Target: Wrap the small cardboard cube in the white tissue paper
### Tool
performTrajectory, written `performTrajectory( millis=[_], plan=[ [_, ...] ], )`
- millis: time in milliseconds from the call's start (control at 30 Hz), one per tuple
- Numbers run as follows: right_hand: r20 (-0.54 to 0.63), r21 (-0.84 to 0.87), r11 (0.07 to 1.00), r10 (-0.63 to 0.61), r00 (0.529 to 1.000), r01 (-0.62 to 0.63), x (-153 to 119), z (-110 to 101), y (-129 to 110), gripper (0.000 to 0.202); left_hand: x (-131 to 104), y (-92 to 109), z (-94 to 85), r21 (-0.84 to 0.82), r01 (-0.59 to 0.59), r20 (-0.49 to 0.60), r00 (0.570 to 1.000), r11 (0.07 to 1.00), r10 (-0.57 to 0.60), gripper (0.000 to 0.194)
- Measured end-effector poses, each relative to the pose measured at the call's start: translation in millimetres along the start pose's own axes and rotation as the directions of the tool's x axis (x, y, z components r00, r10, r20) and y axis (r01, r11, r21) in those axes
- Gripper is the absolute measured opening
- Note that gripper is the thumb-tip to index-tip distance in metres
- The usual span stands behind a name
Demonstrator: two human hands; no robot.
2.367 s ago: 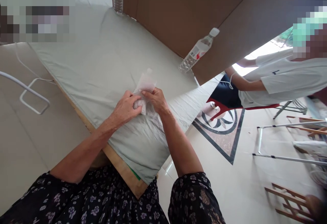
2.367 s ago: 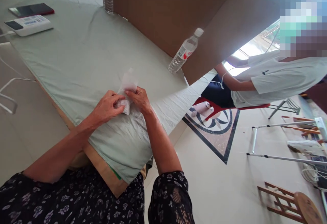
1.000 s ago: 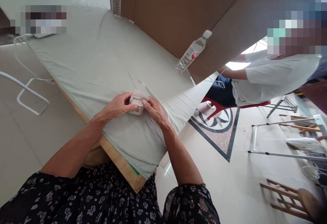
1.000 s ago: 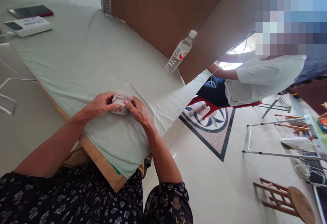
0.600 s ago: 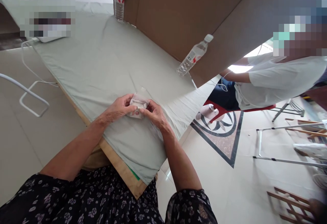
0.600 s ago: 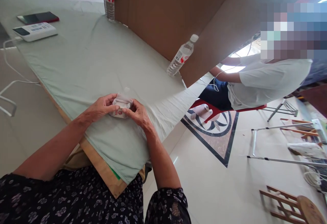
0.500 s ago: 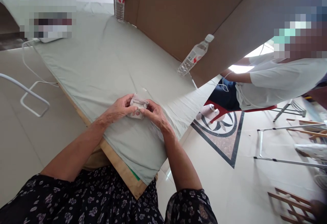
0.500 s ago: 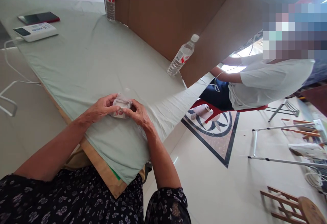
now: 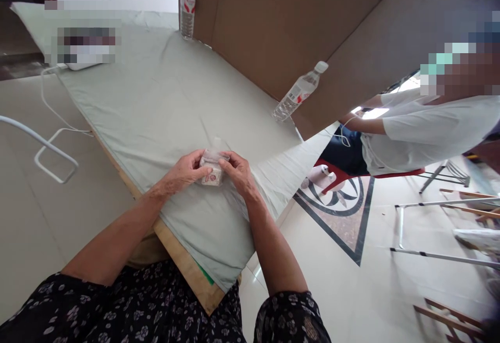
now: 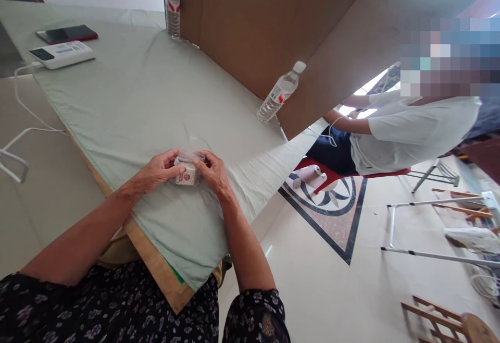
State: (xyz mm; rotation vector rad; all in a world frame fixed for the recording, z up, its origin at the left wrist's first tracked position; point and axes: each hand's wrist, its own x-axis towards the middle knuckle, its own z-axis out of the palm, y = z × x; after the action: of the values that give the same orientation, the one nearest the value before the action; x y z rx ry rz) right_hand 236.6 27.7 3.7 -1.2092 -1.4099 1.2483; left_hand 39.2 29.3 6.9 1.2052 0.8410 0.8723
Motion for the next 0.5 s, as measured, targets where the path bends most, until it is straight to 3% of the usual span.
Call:
performTrajectory(
  millis=[500],
  plan=[
    [-0.075,0.105,0.993,-0.038,0.996,0.046,21,24,-9,0.032,4,-3,-0.8,0.013,-0.033,-0.037,0.999,0.999,0.033,0.057]
  ],
)
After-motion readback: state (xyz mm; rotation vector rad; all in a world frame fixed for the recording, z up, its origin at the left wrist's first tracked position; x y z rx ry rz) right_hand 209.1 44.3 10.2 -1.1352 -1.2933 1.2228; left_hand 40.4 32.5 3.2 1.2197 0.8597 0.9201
